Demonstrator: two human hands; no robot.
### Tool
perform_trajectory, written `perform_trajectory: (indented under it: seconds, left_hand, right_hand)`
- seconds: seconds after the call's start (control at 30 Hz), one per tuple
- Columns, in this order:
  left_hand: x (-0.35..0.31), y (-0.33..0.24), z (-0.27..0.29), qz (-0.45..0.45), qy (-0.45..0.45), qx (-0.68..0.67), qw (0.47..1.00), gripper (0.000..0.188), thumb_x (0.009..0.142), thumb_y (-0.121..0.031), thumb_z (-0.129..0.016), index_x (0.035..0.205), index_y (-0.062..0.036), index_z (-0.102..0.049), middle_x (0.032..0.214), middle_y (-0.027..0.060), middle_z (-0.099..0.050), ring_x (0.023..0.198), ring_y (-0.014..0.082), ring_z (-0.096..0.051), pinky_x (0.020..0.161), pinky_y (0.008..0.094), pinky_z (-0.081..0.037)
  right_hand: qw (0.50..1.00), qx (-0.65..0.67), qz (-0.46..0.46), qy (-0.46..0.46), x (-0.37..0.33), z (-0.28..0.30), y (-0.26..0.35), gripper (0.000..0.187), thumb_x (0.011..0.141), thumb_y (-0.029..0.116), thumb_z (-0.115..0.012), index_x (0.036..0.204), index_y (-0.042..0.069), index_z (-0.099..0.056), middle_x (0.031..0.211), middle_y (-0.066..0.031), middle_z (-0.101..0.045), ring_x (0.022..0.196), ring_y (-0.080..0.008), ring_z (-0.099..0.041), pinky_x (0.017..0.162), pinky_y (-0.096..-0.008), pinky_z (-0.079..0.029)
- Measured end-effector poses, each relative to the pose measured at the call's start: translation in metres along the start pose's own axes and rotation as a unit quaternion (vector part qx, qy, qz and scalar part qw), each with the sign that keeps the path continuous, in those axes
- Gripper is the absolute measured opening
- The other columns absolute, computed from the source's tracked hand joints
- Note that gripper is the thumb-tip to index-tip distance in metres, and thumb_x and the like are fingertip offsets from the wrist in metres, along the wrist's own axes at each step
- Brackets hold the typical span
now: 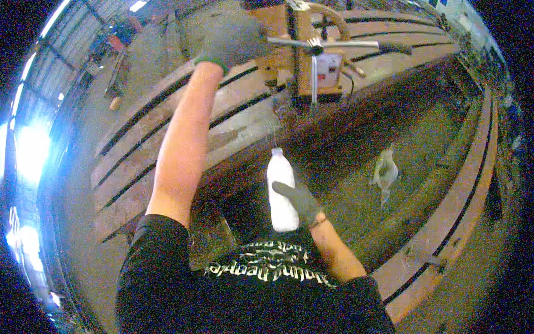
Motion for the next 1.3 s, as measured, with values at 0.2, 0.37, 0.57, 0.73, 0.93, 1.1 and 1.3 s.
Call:
perform_trajectory:
  seconds: [0.2,0.37,0.57,0.73,0.93,1.1,1.3]
  left_hand:
    - [-0.009,-0.006,0.026,0.005,-0.011,-0.065,0.998,0.028,0.084,-0.032,-0.065,0.077,-0.0096,-0.08,0.084,0.0169,-0.075,0.08,0.0364,-0.072,0.077,0.0467,-0.058]
    - [-0.014,-0.011,0.04,-0.012,-0.031,-0.043,0.999,0.027,0.081,-0.033,-0.066,0.077,-0.0106,-0.08,0.082,0.0158,-0.074,0.077,0.0362,-0.071,0.075,0.0477,-0.057]
    - [-0.009,-0.008,0.03,-0.029,-0.051,-0.031,0.998,0.027,0.082,-0.034,-0.066,0.077,-0.0112,-0.08,0.081,0.0152,-0.074,0.076,0.0348,-0.072,0.071,0.0469,-0.057]
    - [-0.007,-0.005,0.024,0.025,-0.012,-0.056,0.998,0.028,0.084,-0.036,-0.066,0.078,-0.0126,-0.08,0.078,0.0133,-0.074,0.071,0.0335,-0.072,0.069,0.046,-0.058]
    - [0.003,-0.019,0.02,-0.004,-0.019,-0.041,0.999,0.026,0.084,-0.034,-0.068,0.081,-0.0108,-0.08,0.085,0.0156,-0.075,0.079,0.032,-0.073,0.073,0.0455,-0.058]
    - [0.002,-0.021,0.01,0.0,0.01,-0.025,1.0,0.027,0.084,-0.033,-0.073,0.089,-0.0071,-0.08,0.093,0.0172,-0.076,0.086,0.0312,-0.073,0.078,0.045,-0.057]
    - [0.0,-0.035,0.015,0.036,0.033,-0.038,0.998,0.027,0.085,-0.033,-0.073,0.091,-0.0069,-0.08,0.094,0.017,-0.076,0.086,0.0316,-0.073,0.079,0.0448,-0.057]
  right_hand:
    - [0.998,0.043,0.034,0.019,-0.001,-0.006,0.003,0.042,0.095,0.028,-0.073,0.126,0.003,-0.06,0.098,-0.0058,-0.07,0.08,-0.0182,-0.068,0.067,-0.034,-0.059]
    - [0.998,0.06,0.006,0.018,-0.007,-0.009,0.01,0.041,0.096,0.028,-0.073,0.127,0.003,-0.06,0.096,-0.0055,-0.069,0.078,-0.0176,-0.068,0.067,-0.034,-0.059]
    - [0.998,0.059,-0.009,0.02,-0.007,-0.009,0.007,0.039,0.096,0.03,-0.072,0.124,0.004,-0.062,0.095,-0.0055,-0.069,0.077,-0.0175,-0.068,0.066,-0.034,-0.058]
    - [0.997,0.071,-0.001,0.019,0.003,0.0,0.001,0.036,0.096,0.03,-0.072,0.119,0.005,-0.064,0.093,-0.0062,-0.071,0.074,-0.0188,-0.068,0.065,-0.035,-0.059]
    - [0.999,0.032,0.012,-0.005,0.001,0.016,0.012,0.042,0.094,0.034,-0.074,0.123,0.005,-0.064,0.094,-0.0054,-0.071,0.075,-0.0178,-0.068,0.064,-0.0345,-0.057]
    - [0.998,-0.041,-0.043,0.001,0.019,0.033,0.01,0.057,0.091,0.041,-0.076,0.133,0.005,-0.062,0.1,-0.0044,-0.071,0.079,-0.0149,-0.066,0.069,-0.0327,-0.056]
    - [0.997,-0.062,0.042,-0.033,0.035,0.047,0.019,0.05,0.085,0.049,-0.078,0.109,0.006,-0.072,0.088,-0.0069,-0.074,0.071,-0.0194,-0.069,0.065,-0.0355,-0.057]
Point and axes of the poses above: each hand's wrist, its own x-axis towards the middle knuckle, its own z-axis out of the back of the hand, y = z × x, the point moved 8 cm from there along x, towards the middle knuckle
